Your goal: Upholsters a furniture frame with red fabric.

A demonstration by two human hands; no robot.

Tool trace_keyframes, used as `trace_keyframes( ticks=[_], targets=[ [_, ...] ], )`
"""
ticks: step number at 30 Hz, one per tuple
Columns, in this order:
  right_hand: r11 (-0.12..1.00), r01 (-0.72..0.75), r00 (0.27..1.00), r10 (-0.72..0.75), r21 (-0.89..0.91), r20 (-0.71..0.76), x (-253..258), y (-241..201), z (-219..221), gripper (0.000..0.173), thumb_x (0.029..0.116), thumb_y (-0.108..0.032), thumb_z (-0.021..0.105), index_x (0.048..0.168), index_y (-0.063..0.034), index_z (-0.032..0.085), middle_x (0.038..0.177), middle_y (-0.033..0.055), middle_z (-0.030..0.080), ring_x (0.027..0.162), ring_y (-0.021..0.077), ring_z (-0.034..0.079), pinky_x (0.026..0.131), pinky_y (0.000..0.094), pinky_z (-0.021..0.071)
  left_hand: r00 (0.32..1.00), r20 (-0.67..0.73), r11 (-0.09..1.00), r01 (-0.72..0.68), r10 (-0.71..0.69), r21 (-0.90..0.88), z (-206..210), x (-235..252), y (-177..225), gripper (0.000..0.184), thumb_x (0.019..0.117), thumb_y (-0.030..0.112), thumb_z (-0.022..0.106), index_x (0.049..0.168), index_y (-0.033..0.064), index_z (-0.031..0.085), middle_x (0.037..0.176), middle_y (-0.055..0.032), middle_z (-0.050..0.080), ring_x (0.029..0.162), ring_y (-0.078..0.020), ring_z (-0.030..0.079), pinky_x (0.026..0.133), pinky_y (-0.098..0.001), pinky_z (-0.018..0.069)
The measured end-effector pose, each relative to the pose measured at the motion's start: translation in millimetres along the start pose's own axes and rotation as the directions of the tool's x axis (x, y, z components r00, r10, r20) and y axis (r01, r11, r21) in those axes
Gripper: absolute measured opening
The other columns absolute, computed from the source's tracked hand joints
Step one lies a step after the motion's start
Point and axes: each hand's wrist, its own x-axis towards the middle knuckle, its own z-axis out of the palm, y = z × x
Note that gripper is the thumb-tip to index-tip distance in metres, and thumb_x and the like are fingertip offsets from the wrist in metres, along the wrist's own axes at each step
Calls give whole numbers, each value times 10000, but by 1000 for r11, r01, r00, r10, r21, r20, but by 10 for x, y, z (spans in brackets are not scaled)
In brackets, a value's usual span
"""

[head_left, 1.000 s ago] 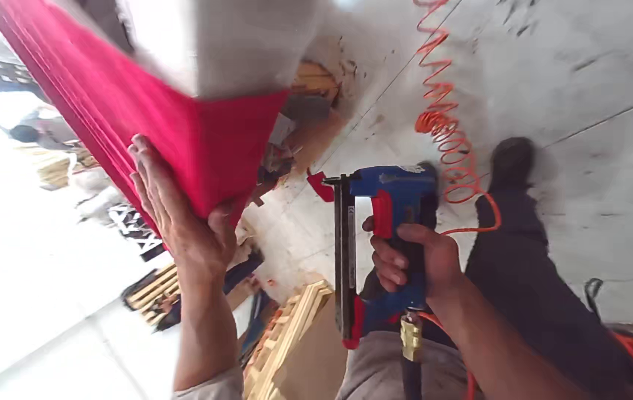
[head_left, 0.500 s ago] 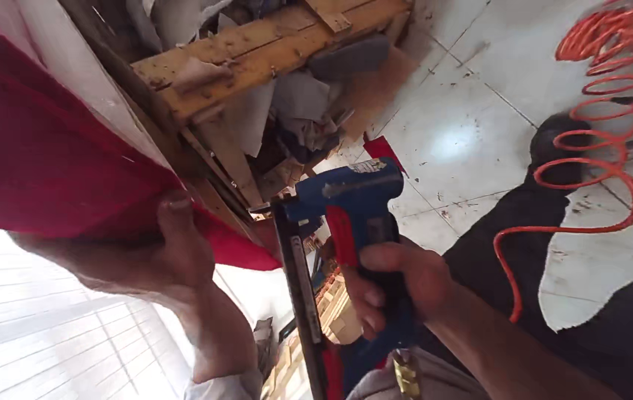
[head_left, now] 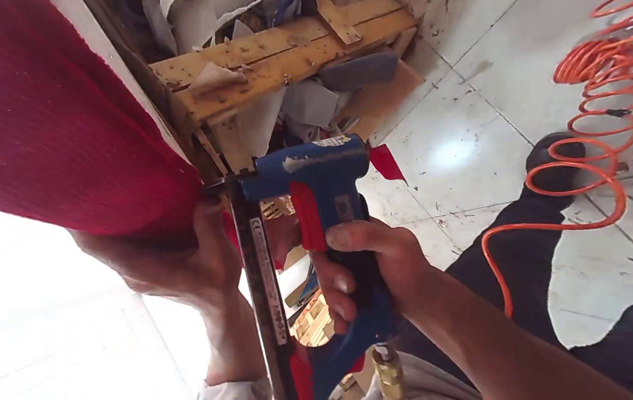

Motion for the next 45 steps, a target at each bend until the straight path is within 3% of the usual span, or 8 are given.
trace_keyframes(
  ticks=[9, 19, 21, 25, 29, 33, 40, 45],
  targets=[
    [995, -103, 995, 103, 6, -15, 27, -130, 45, 243, 1000, -238, 418, 1020, -101, 618, 593, -48, 575, 508, 91, 648, 550, 319, 638, 1000, 20, 998, -13, 14, -63, -1, 2, 74, 1008, 892, 362, 771, 1381, -325, 219, 1343, -425, 474, 1283, -263, 552, 1120, -305, 419],
    [983, 152, 949, -174, -103, -262, -862, -435, -299, 351, 952, -327, 620, 1190, -76, 674, 646, -20, 606, 539, 113, 654, 568, 326, 635, 992, 129, 818, 72, 3, -571, -24, -55, -44, 825, 1058, 438, 516, 1539, -99, 116, 1584, -112, 344, 1463, -111, 353, 1225, -337, 302],
    [941, 143, 874, -265, -306, -407, -1142, -512, -94, 359, 945, -328, 595, 1209, -103, 688, 619, -42, 589, 514, 96, 628, 539, 313, 617, 991, 132, 863, 70, -4, -500, -23, -82, -19, 925, 1045, 517, 498, 1551, -144, 95, 1620, -243, 278, 1500, -207, 329, 1245, -376, 284],
    [682, -6, 563, -602, -731, -567, -1666, -593, 724, 365, 971, -261, 460, 1239, -96, 643, 606, -41, 583, 494, 102, 612, 526, 331, 616, 978, 206, 959, 47, 13, -280, -133, -166, 76, 876, 1023, 615, 339, 1636, 20, 143, 1657, -288, 216, 1545, -399, 230, 1251, -578, 188],
    [194, -258, 410, -865, -946, -289, -2109, -523, 1708, 438, 901, -179, 604, 1311, -29, 565, 698, -4, 662, 595, 151, 677, 634, 371, 641, 921, 380, 826, 145, 89, -544, -425, -657, 346, 670, 1065, 525, 326, 1573, 96, 413, 1606, -162, 418, 1517, -352, 337, 1235, -598, 245],
    [-256, -658, 297, -952, -708, 69, -2253, -316, 2684, 485, 765, -180, 739, 1175, 33, 591, 849, 52, 708, 738, 155, 710, 716, 366, 631, 851, 509, 622, 328, 132, -711, -803, -1326, 713, 563, 1084, 451, 317, 1479, 126, 553, 1546, -61, 522, 1481, -271, 419, 1219, -543, 318],
    [-471, -794, 334, -866, -383, 373, -2055, -89, 3454, 349, 710, -121, 766, 1011, 23, 665, 796, 49, 710, 697, 111, 696, 674, 341, 617, 881, 361, 415, 465, -306, -782, -992, -612, -91, 372, 1067, 303, 475, 1268, 92, 707, 1146, -122, 744, 1079, -287, 707, 965, -532, 548],
    [-523, -772, 404, -842, -362, 356, -1250, -89, 3571, 267, 842, -183, 693, 1001, 29, 655, 696, 37, 674, 599, 133, 669, 607, 343, 606, 977, 118, 432, 186, -179, -883, -524, 730, -624, 357, 1052, 297, 492, 1257, 95, 703, 1185, -109, 719, 1145, -285, 665, 1014, -530, 499]
  ],
)
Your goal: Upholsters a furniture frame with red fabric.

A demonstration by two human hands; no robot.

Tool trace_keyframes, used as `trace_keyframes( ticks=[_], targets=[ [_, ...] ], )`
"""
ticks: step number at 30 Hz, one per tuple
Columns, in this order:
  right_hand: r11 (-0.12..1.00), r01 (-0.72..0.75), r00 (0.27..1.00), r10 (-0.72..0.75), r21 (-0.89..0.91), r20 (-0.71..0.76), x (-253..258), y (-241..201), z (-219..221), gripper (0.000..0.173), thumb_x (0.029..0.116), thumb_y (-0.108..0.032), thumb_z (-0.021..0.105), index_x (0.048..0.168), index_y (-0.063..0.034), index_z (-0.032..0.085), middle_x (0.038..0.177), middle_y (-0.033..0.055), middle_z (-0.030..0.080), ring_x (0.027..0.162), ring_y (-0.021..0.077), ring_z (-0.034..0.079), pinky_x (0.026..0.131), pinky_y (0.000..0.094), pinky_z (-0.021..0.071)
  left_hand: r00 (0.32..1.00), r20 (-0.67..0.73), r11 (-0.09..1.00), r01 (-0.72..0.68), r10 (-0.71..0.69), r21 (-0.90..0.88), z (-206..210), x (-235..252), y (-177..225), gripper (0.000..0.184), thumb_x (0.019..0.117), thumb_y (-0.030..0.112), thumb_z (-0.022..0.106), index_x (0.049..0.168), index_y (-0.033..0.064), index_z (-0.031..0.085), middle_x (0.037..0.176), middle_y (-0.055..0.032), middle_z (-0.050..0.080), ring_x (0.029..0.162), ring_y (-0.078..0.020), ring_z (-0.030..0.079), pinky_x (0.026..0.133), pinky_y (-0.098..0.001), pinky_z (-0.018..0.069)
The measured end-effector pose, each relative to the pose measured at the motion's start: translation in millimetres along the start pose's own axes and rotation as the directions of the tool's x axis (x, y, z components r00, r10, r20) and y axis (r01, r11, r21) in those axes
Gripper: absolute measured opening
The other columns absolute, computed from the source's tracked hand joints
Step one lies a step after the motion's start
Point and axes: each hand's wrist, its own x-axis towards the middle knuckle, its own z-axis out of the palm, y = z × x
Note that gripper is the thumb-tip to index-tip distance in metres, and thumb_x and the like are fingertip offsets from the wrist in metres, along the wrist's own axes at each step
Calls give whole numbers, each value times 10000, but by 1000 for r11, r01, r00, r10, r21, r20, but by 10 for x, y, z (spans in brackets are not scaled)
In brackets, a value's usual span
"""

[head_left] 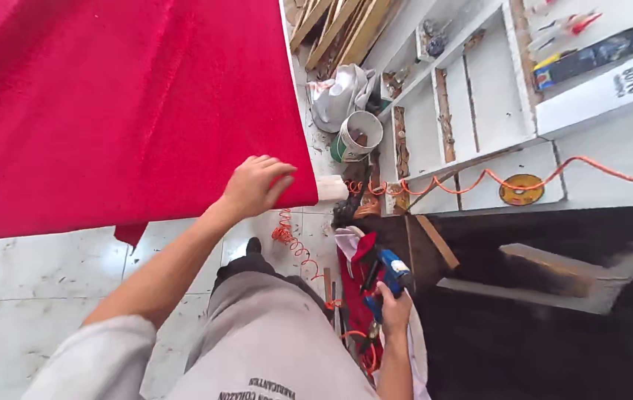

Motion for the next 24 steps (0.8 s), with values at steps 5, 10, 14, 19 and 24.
trace_keyframes(
  ticks=[5, 10, 14, 19, 24],
  targets=[
    [952, 299, 945, -304, 61, 123, 1040, -861, 801, 255, 907, -212, 643, 1002, 23, 664, 727, 16, 682, 646, 102, 678, 658, 325, 612, 922, 259, 935, -329, 288, 133, 597, 1101, -365, 441, 1045, 427, 478, 937, 96, 749, 1106, -92, 727, 1225, -283, 620, 1174, -549, 359],
    [929, 239, 880, -331, 284, 342, 1908, -1352, 1901, 347, 936, -198, 639, 1180, 49, 625, 907, 58, 693, 805, 89, 681, 784, 306, 594, 840, 513, 963, -255, 179, 82, 799, 1258, -527, 765, 1072, 542, 248, 655, 10, 606, 686, -164, 662, 814, -365, 691, 879, -577, 492],
    [850, -137, 835, -177, 508, 521, 1846, -1366, 2318, 186, 981, -117, 543, 1074, 28, 614, 830, 33, 692, 754, 87, 690, 743, 304, 614, 865, 491, 978, -180, 106, 106, 800, 1309, -349, 758, 1062, 548, 264, 641, 19, 607, 645, -158, 651, 734, -365, 691, 794, -583, 504],
    [830, -253, 862, -40, 497, 505, 1816, -1368, 2343, 145, 991, -134, 553, 971, -9, 624, 706, -13, 643, 643, 62, 643, 657, 259, 582, 775, 629, 985, -150, 60, 91, 937, 1443, -205, 752, 1059, 559, 293, 634, 14, 588, 633, -176, 628, 708, -388, 681, 709, -605, 502],
    [860, -169, 879, -90, 481, 468, 1814, -1351, 2342, 173, 937, -173, 603, 944, -5, 643, 703, -9, 650, 641, 66, 646, 653, 260, 578, 698, 715, 989, -131, 43, 69, 966, 1506, -216, 734, 1063, 543, 320, 651, 8, 606, 670, -181, 649, 744, -396, 690, 712, -613, 510]
  ],
)
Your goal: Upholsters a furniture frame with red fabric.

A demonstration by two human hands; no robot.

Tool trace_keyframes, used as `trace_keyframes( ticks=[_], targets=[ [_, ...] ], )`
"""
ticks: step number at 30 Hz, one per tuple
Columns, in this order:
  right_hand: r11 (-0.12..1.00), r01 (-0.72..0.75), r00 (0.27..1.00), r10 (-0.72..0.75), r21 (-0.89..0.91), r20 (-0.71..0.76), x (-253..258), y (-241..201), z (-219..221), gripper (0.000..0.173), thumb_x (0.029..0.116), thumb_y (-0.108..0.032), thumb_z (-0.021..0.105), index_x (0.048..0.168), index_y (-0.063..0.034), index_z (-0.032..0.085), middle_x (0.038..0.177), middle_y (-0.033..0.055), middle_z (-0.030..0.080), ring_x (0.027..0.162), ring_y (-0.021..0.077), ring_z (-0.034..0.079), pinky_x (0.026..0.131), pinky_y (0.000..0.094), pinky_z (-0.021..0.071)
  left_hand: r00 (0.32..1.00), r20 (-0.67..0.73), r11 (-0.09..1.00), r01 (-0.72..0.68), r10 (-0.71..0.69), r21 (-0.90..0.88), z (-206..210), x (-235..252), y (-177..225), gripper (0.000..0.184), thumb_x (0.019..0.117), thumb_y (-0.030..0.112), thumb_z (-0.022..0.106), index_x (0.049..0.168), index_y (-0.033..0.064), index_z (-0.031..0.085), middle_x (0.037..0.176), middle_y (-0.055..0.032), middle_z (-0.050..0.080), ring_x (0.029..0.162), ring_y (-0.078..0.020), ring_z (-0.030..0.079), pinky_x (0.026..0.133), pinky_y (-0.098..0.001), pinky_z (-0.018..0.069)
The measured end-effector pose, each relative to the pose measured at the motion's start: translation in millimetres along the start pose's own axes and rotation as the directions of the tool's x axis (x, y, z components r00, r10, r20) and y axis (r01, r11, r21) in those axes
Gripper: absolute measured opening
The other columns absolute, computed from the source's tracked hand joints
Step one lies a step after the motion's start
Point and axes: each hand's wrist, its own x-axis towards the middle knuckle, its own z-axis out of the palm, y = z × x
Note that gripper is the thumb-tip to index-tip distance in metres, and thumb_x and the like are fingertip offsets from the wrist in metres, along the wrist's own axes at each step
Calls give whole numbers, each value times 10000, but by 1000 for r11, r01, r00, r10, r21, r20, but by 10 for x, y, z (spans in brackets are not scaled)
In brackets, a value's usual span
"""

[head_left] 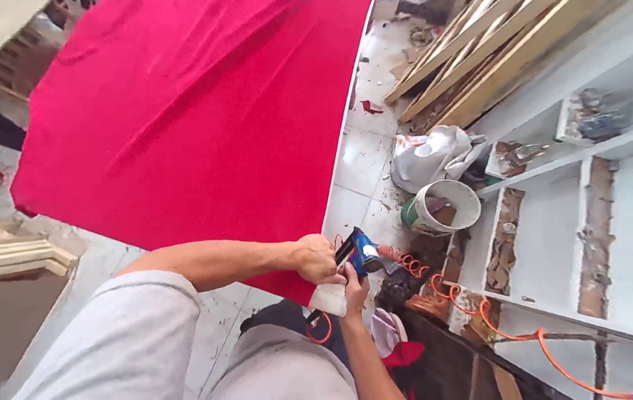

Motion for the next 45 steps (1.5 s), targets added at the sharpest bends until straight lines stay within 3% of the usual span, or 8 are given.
trace_keyframes(
  ticks=[5, 12, 18, 24, 32, 36, 41, 45],
  targets=[
    [999, -18, 1000, 17, -51, -19, 28, 15, -12, 177, 946, -145, 620, 956, 27, 659, 721, 12, 664, 650, 46, 643, 666, 241, 572, 990, 115, 997, 79, -79, 11, -94, 20, 27, 764, 1056, 588, 290, 702, 0, 624, 722, -202, 652, 788, -429, 679, 697, -643, 495],
    [995, 39, 999, -41, -91, -18, 67, 87, -47, 180, 960, -98, 617, 1042, 60, 651, 760, 48, 680, 670, 91, 663, 670, 297, 595, 986, -30, 984, 167, -165, 58, -56, -36, 163, 703, 1049, 586, 330, 756, 29, 644, 749, -185, 655, 795, -421, 676, 683, -645, 502],
    [974, 167, 984, -155, -156, 85, 226, 256, -156, 261, 964, -93, 531, 1127, 105, 583, 931, 102, 665, 862, 83, 662, 807, 281, 575, 949, -265, 985, 170, -171, -27, 138, 47, 174, 726, 1047, 584, 341, 645, 43, 611, 645, -132, 613, 723, -354, 669, 639, -589, 484],
    [985, 90, 972, -55, -150, 227, 224, 284, -189, 373, 1005, -123, 416, 1289, 90, 529, 1159, 194, 622, 1066, 191, 622, 934, 385, 545, 914, -290, 957, 289, -283, -24, 181, 126, 257, 759, 1058, 583, 272, 665, 23, 600, 660, -155, 626, 745, -373, 677, 681, -596, 488],
    [982, 57, 953, 1, -182, 304, 100, -2, -120, 314, 1072, -188, 421, 1194, 48, 588, 994, 127, 662, 899, 145, 666, 817, 360, 580, 823, -400, 905, 422, -404, -46, 188, 132, 380, 731, 1046, 581, 345, 677, 11, 616, 713, -177, 657, 784, -399, 686, 694, -621, 506],
    [929, 160, 947, -48, -335, 317, 173, -207, -80, 326, 1030, -112, 518, 1284, 85, 575, 1134, 228, 661, 1026, 250, 651, 928, 448, 530, 799, -406, 884, 464, -444, -55, 210, 88, 411, 759, 1060, 570, 300, 730, -16, 652, 765, -196, 682, 857, -406, 694, 791, -621, 510],
    [935, 158, 972, -90, -316, 219, 479, -425, -148, 203, 929, -89, 678, 1069, 53, 639, 820, 135, 677, 700, 201, 668, 665, 410, 579, 824, -384, 896, 443, -417, -22, 216, 111, 372, 768, 1074, 550, 250, 732, -9, 650, 746, -188, 677, 842, -391, 694, 860, -599, 511],
    [883, 221, 975, -185, -415, 125, 717, -675, -375, 235, 929, -121, 687, 1056, 74, 652, 793, 145, 676, 682, 223, 666, 679, 432, 584, 810, -280, 855, 468, -516, -223, 241, 277, 764, 613, 1083, 514, 340, 1085, 14, 695, 1058, -209, 719, 1046, -397, 685, 948, -611, 498]
  ],
)
